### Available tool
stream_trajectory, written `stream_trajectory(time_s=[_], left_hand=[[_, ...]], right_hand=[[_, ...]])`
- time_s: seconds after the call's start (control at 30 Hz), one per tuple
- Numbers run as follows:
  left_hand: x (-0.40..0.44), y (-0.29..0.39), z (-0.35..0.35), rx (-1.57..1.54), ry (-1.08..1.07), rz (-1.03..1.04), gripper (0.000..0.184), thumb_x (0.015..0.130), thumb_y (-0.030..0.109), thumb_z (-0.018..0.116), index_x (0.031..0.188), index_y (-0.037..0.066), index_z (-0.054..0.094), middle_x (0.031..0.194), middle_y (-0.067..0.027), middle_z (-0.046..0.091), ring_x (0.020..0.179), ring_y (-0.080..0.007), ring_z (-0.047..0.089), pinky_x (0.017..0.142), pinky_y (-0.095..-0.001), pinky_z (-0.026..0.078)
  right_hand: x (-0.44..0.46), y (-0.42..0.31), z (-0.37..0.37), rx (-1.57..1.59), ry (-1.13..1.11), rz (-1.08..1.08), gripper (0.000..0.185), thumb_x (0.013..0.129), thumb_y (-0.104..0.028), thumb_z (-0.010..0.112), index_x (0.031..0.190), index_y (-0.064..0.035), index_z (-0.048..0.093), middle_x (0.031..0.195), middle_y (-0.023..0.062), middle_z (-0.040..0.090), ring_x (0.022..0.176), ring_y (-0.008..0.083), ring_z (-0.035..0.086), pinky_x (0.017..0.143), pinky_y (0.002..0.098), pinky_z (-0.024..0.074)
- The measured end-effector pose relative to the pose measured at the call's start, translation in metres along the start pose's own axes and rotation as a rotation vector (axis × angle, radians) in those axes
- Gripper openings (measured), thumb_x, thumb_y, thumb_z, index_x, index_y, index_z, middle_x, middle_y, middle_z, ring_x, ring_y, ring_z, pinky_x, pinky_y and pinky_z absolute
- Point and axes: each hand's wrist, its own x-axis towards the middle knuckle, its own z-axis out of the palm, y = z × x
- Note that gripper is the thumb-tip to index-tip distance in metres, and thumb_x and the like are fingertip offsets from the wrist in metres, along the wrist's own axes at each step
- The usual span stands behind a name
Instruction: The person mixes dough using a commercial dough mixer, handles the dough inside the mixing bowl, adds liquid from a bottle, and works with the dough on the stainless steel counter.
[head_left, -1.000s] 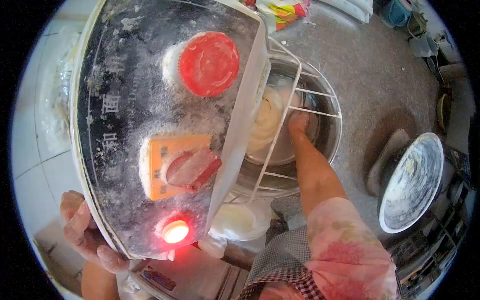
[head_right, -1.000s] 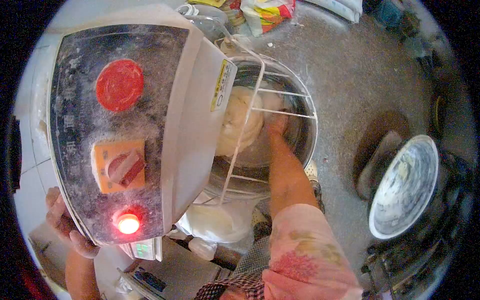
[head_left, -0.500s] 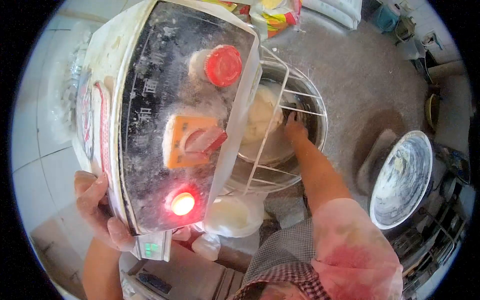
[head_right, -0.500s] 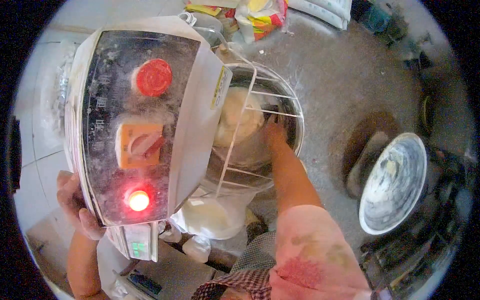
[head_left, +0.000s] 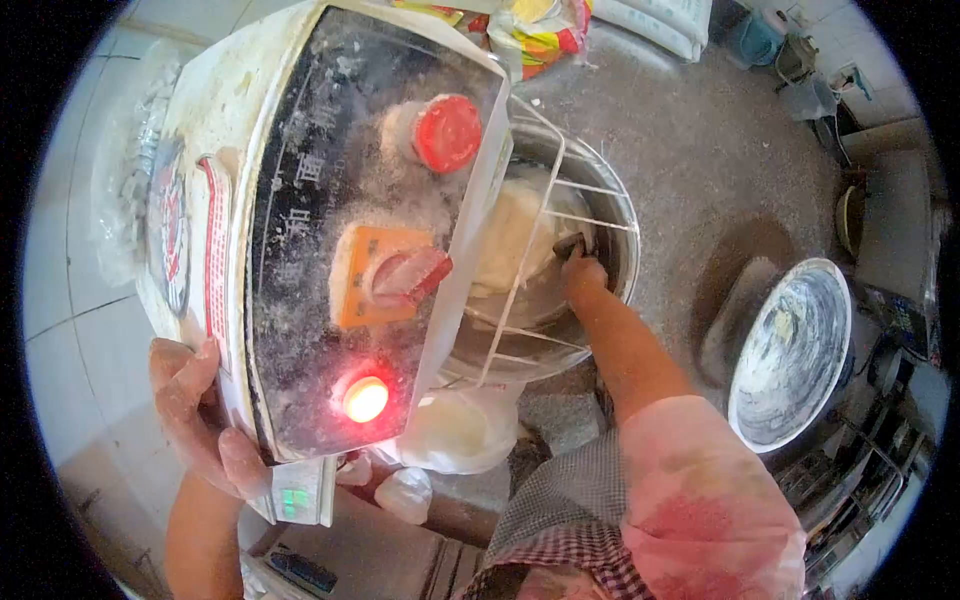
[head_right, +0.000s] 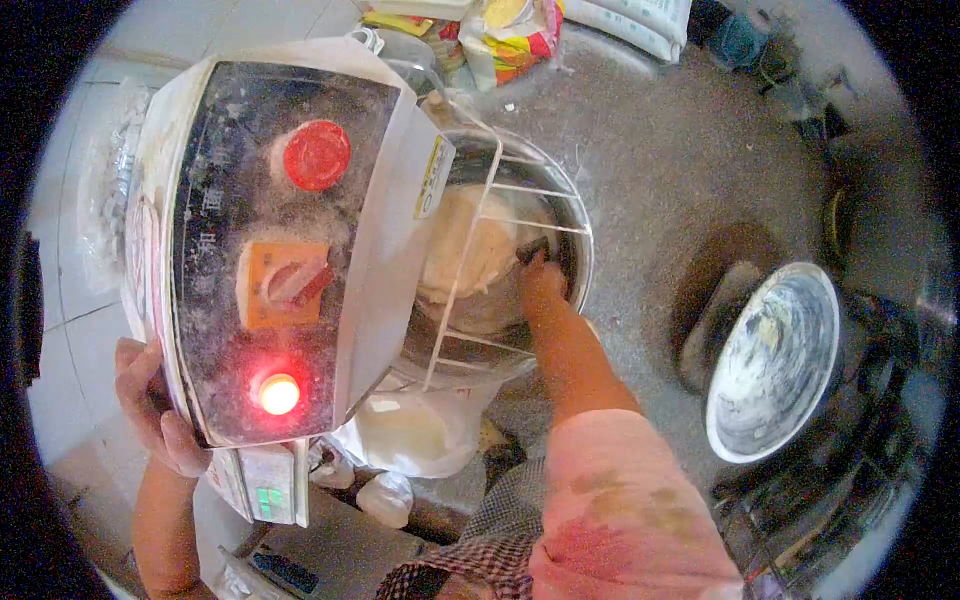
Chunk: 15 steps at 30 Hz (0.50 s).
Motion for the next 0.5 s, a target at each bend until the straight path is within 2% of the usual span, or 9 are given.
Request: stream_trajectory(time_s=[0.07,0.13,0.17,0.23,0.33,0.43,0.47,0.5], left_hand=[[-0.002,-0.002,0.000,0.005,0.011,0.034,0.053,0.082,0.046,0.038,0.109,0.000,0.043,0.080,-0.0089,0.038,0.074,-0.0177,0.036,0.064,-0.0311,0.029],[-0.003,-0.003,0.003,-0.012,0.019,0.028,0.054,0.082,0.046,0.038,0.109,0.000,0.042,0.081,-0.0097,0.039,0.075,-0.0182,0.036,0.065,-0.0313,0.030],[-0.004,-0.003,0.002,-0.020,0.026,0.009,0.054,0.082,0.046,0.038,0.110,0.000,0.042,0.082,-0.0102,0.040,0.076,-0.0185,0.037,0.066,-0.0313,0.030],[-0.004,0.000,0.004,-0.007,0.061,-0.013,0.056,0.081,0.047,0.039,0.109,-0.001,0.043,0.079,-0.0081,0.038,0.072,-0.0162,0.035,0.062,-0.0296,0.028],[0.002,0.002,0.005,0.018,0.087,-0.003,0.059,0.080,0.049,0.040,0.106,-0.003,0.045,0.070,-0.0031,0.034,0.060,-0.0107,0.029,0.052,-0.0263,0.022],[-0.003,-0.001,0.002,-0.008,0.029,-0.037,0.057,0.082,0.047,0.037,0.109,-0.003,0.042,0.082,-0.0102,0.039,0.077,-0.0174,0.038,0.066,-0.0299,0.031],[-0.004,-0.004,0.004,-0.022,0.040,-0.009,0.056,0.082,0.046,0.037,0.109,-0.003,0.042,0.082,-0.0095,0.039,0.075,-0.0168,0.037,0.065,-0.0295,0.030],[-0.001,-0.001,0.001,0.007,-0.007,0.003,0.055,0.083,0.044,0.037,0.110,-0.003,0.042,0.081,-0.0089,0.039,0.075,-0.0163,0.036,0.064,-0.0289,0.030]], right_hand=[[0.005,-0.005,0.006,0.101,-0.018,0.013,0.052,0.087,-0.025,0.034,0.135,-0.0073,0.023,0.121,0.0239,0.045,0.099,0.0328,0.056,0.077,0.0416,0.0482],[0.008,-0.011,0.014,0.312,-0.017,0.104,0.052,0.087,-0.026,0.038,0.134,-0.0048,0.026,0.123,0.0225,0.044,0.100,0.0329,0.055,0.084,0.0411,0.0449],[0.022,-0.017,0.018,0.339,0.030,0.112,0.051,0.087,-0.025,0.038,0.132,-0.0049,0.028,0.121,0.0217,0.046,0.099,0.0325,0.055,0.082,0.0410,0.0454],[0.058,-0.029,0.024,0.241,0.148,0.049,0.047,0.087,-0.024,0.037,0.130,-0.0051,0.031,0.117,0.0201,0.049,0.098,0.0316,0.056,0.080,0.0407,0.0463],[0.089,-0.030,0.002,0.026,0.101,-0.083,0.043,0.087,-0.022,0.036,0.127,-0.0053,0.036,0.111,0.0176,0.054,0.095,0.0303,0.057,0.077,0.0402,0.0476],[0.052,-0.012,-0.014,-0.023,0.107,-0.077,0.039,0.087,-0.020,0.036,0.123,-0.0055,0.041,0.105,0.0152,0.058,0.093,0.0290,0.059,0.073,0.0398,0.0490],[0.033,-0.008,-0.009,-0.019,0.127,-0.055,0.038,0.087,-0.019,0.035,0.122,-0.0056,0.043,0.103,0.0143,0.060,0.092,0.0285,0.059,0.072,0.0396,0.0494],[0.013,-0.003,0.001,0.013,0.128,-0.043,0.046,0.087,-0.029,0.036,0.124,-0.0026,0.040,0.105,0.0164,0.058,0.092,0.0291,0.059,0.072,0.0394,0.0493]])
